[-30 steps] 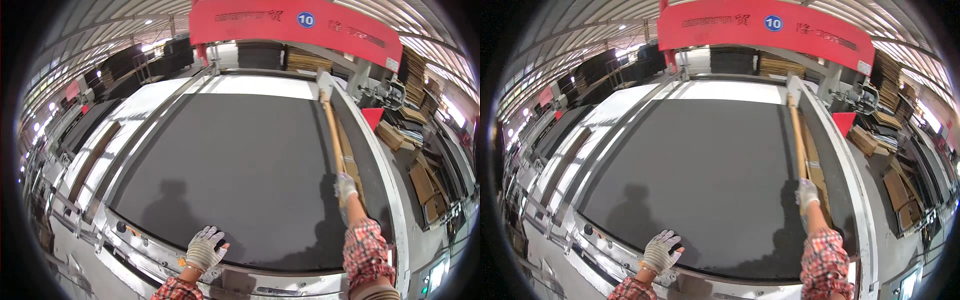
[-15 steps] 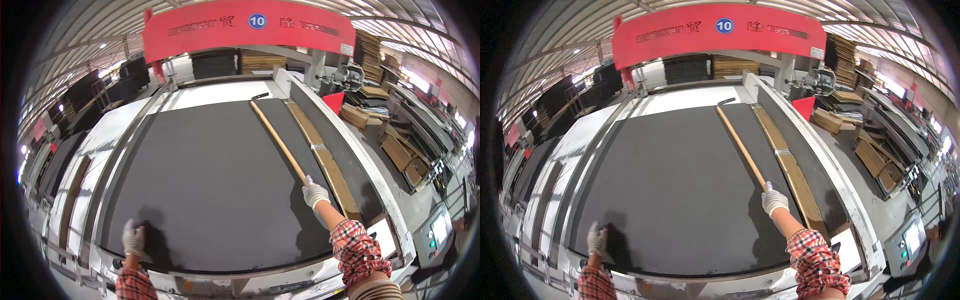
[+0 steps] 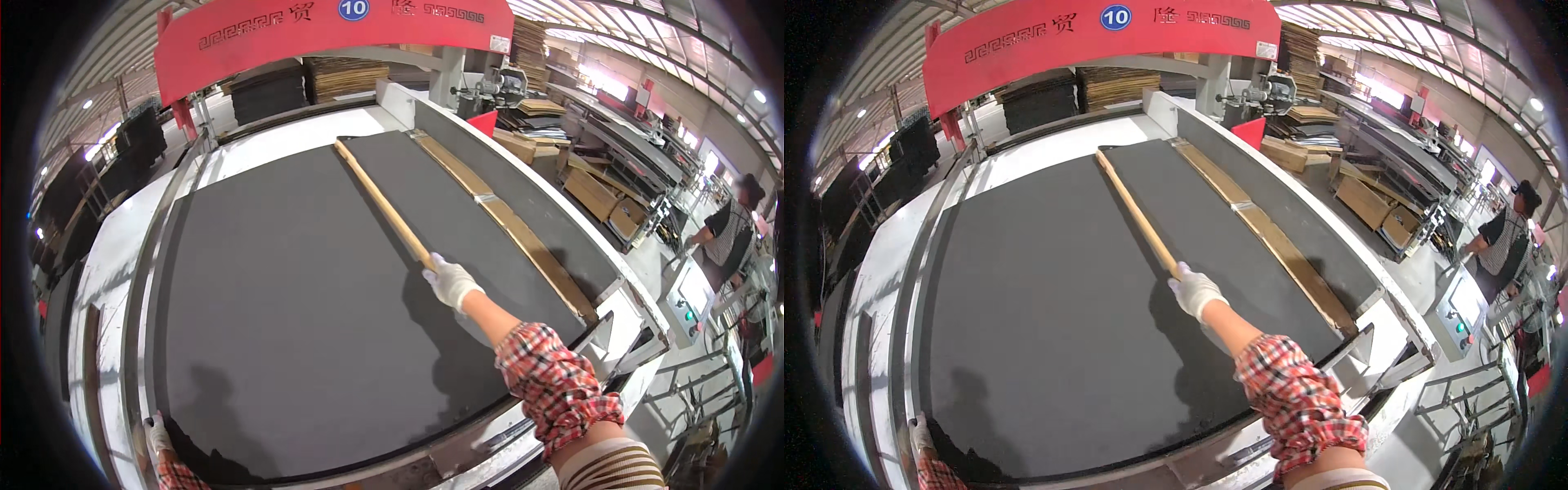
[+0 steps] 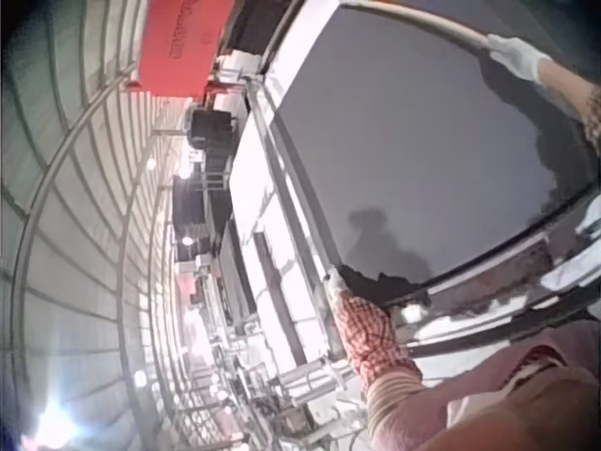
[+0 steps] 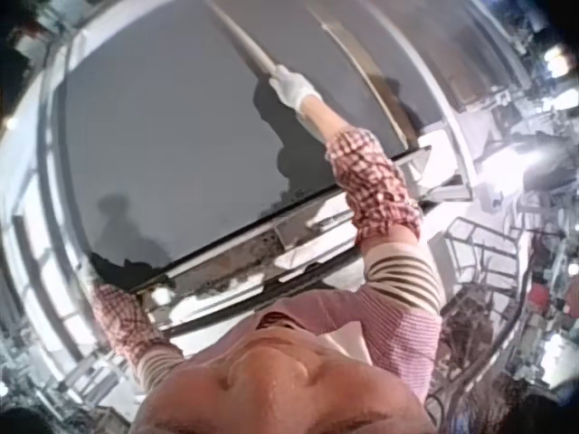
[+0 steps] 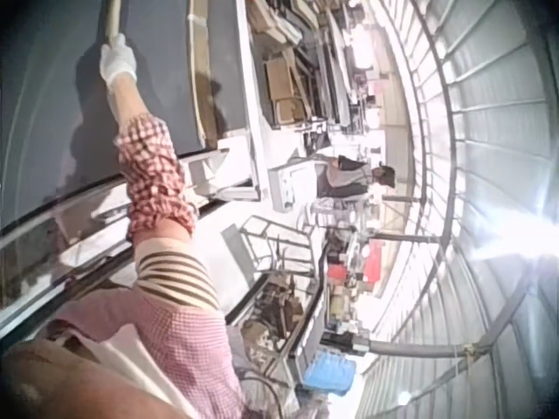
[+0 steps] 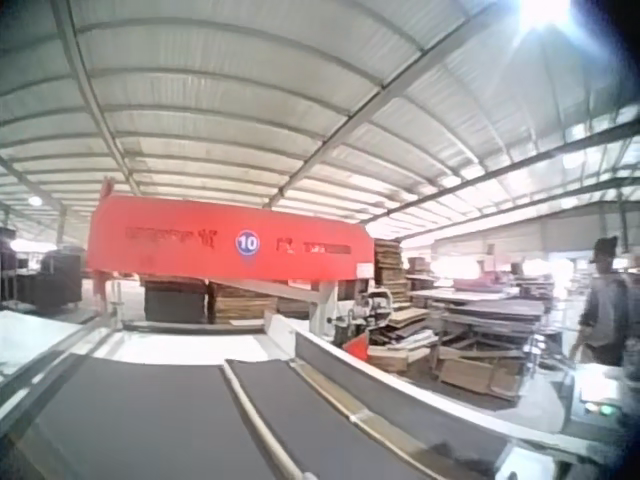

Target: Measuring, labeling, and cutting industrial fabric/foam sheets and operating a cutting machine in a factory.

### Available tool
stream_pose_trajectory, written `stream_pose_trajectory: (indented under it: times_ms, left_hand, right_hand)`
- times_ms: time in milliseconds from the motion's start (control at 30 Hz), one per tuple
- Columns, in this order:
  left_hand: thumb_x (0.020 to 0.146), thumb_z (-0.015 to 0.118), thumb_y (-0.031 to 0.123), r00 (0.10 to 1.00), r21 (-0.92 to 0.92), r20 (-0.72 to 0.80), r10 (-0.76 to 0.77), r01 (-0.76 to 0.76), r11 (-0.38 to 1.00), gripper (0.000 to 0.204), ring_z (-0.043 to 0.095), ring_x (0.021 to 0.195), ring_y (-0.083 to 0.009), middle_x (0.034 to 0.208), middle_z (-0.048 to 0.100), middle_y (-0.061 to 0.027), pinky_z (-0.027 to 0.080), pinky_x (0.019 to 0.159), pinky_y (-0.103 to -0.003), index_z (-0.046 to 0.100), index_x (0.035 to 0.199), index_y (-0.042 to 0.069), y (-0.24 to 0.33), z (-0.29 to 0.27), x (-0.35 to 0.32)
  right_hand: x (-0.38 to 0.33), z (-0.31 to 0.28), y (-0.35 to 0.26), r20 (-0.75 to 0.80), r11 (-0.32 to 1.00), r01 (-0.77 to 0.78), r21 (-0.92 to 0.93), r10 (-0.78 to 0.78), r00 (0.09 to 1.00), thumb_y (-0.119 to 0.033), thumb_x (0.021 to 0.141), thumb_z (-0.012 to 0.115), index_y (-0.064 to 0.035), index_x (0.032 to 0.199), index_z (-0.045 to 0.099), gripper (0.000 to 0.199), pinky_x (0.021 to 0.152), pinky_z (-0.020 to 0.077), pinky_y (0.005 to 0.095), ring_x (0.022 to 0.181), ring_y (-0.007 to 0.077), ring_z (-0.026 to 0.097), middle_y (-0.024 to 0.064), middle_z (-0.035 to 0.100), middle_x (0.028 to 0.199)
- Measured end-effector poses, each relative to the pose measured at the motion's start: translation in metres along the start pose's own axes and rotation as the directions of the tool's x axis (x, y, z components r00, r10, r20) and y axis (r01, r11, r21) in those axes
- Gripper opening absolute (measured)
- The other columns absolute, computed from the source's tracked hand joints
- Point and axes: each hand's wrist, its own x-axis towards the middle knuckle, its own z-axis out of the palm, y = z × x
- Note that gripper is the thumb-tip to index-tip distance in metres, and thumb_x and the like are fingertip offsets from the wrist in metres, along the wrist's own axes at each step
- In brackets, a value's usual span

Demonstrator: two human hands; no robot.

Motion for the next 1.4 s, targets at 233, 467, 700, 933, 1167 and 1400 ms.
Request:
stream_pose_trajectory:
  times_ms: [233,467,700,933,1167,1400]
  left_hand:
    - [0.084,0.061,0.020,0.988,-0.024,0.147,-0.040,0.044,0.999,0.039,0.053,0.093,-0.0220,0.104,0.058,-0.0122,0.041,0.083,-0.032,0.051,0.113,-0.004,0.019,-0.017,-0.013]
    - [0.078,0.061,0.025,0.964,0.711,0.030,0.264,-0.206,0.672,0.052,0.039,0.122,-0.0373,0.132,0.043,-0.0199,0.034,0.099,-0.043,0.047,0.126,0.011,0.158,0.029,-0.118]
    - [0.076,0.060,0.052,0.393,0.168,0.838,0.379,-0.846,0.507,0.073,0.022,0.131,-0.0406,0.141,0.028,-0.0198,0.014,0.103,-0.060,0.039,0.133,0.014,0.374,0.095,-0.327]
    - [0.076,0.058,0.055,0.363,0.206,0.892,0.270,-0.857,0.472,0.080,0.011,0.135,-0.0412,0.147,0.016,-0.0183,0.007,0.103,-0.065,0.027,0.141,0.019,0.363,0.101,-0.357]
    - [0.078,0.057,0.054,0.346,0.149,0.885,0.312,-0.845,0.514,0.078,0.010,0.137,-0.0378,0.148,0.015,-0.0161,0.008,0.103,-0.064,0.027,0.141,0.020,0.359,0.109,-0.359]
    - [0.079,0.054,0.055,0.356,0.125,0.875,0.327,-0.820,0.558,0.076,0.009,0.137,-0.0366,0.149,0.015,-0.0148,0.006,0.103,-0.064,0.028,0.141,0.021,0.357,0.099,-0.354]
  right_hand:
    - [0.014,0.025,0.043,0.106,0.965,-0.095,0.244,0.071,0.992,-0.033,0.094,0.042,-0.0073,0.122,0.043,0.039,0.075,0.0456,0.0447,0.087,0.0362,0.059,0.0198,0.061,0.088]
    - [-0.009,-0.016,0.001,0.155,0.958,-0.189,0.216,0.158,0.975,-0.033,0.093,0.045,-0.0050,0.116,0.048,0.036,0.061,0.0487,0.0398,0.069,0.0262,0.061,0.0150,0.061,0.077]
    - [-0.001,-0.003,0.032,0.272,0.862,-0.353,0.364,0.264,0.925,-0.040,0.094,0.040,-0.0134,0.098,0.051,0.029,0.040,0.0404,0.0354,0.043,0.0213,0.050,0.0060,0.052,0.059]
    - [0.016,-0.011,0.010,0.306,0.864,-0.332,0.379,0.221,0.926,-0.042,0.093,0.040,-0.0152,0.084,0.044,0.029,0.033,0.0325,0.0324,0.037,0.0167,0.038,0.0019,0.038,0.051]
    - [0.021,-0.012,0.032,0.136,0.955,-0.291,0.063,0.280,0.950,-0.043,0.091,0.043,-0.0043,0.097,0.052,0.041,0.053,0.0477,0.0460,0.057,0.0336,0.058,0.0142,0.061,0.071]
    - [-0.116,-0.025,0.071,-0.081,0.893,0.093,-0.440,-0.143,0.986,-0.028,0.088,0.053,-0.0012,0.101,0.053,0.029,0.071,0.0485,0.0413,0.085,0.0336,0.059,0.0216,0.059,0.090]
